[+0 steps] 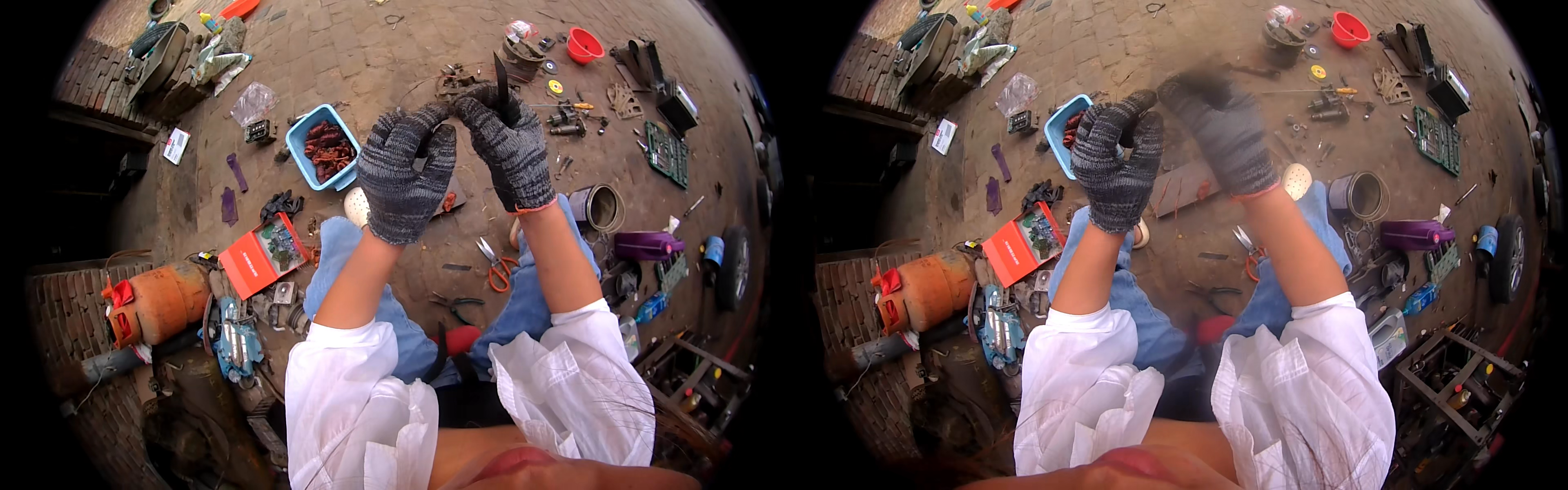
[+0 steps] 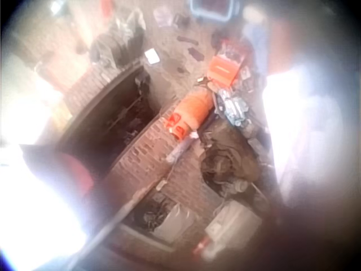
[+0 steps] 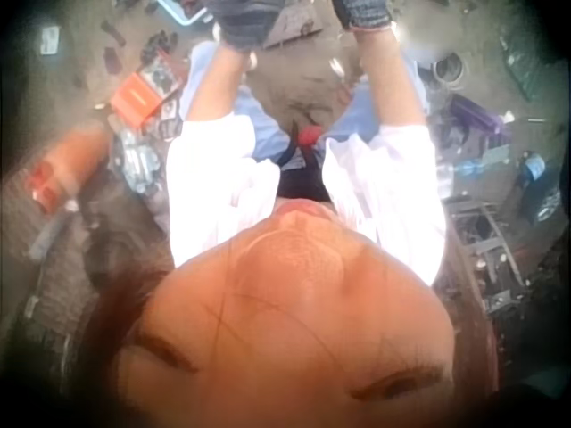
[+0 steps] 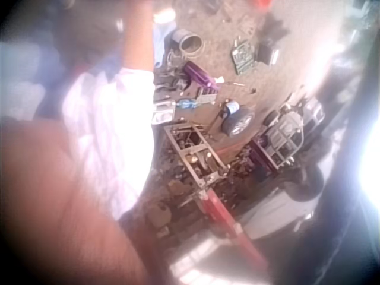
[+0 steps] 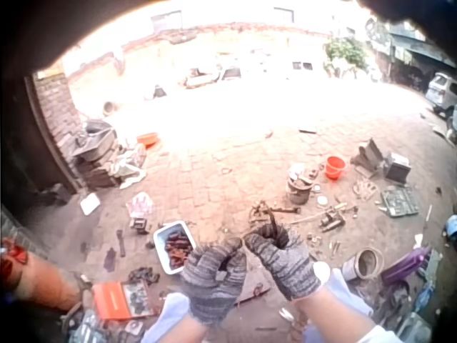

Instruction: The person sits on the ground and sharpens a small metal blade using a sharpening stone, then sharpens a pair of scissors using the same stone. The person holds the tools with gloved hands and rubs the blade edges against the stone repeatedly.

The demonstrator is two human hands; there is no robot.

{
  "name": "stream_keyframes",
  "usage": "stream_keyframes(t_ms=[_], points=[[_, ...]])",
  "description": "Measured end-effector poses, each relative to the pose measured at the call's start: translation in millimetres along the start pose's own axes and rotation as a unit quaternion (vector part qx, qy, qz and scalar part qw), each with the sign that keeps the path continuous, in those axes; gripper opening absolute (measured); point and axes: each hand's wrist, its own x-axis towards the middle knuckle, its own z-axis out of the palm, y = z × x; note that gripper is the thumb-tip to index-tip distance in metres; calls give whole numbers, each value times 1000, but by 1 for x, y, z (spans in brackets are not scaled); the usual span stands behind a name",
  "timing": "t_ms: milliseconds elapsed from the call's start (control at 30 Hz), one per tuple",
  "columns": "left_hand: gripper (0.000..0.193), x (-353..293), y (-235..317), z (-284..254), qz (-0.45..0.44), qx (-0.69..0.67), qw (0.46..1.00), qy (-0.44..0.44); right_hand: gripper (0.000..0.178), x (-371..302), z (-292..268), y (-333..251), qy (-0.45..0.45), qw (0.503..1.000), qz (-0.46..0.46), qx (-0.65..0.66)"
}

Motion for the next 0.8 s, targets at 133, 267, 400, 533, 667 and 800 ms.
stream_keyframes(t_ms=[133,267,400,533,667,800], points=[[28,-1,-7,5,0,-66,998,-18,14,6,-8,-5,-16,999,-31,-8],[28,-4,-6,8,-103,-188,976,-24,12,13,-14,0,-9,997,-80,-18],[21,-1,2,7,-248,-315,916,-31,18,18,-22,6,-13,991,-127,-40],[21,-6,-19,5,-105,-199,966,-127,18,15,-22,3,-73,993,-85,-28],[22,-2,-13,-3,-179,-295,918,-194,19,15,-22,0,-110,991,-78,-27],[25,-1,-16,-3,-473,-605,614,-182,16,14,-21,1,-120,987,-100,-41]])
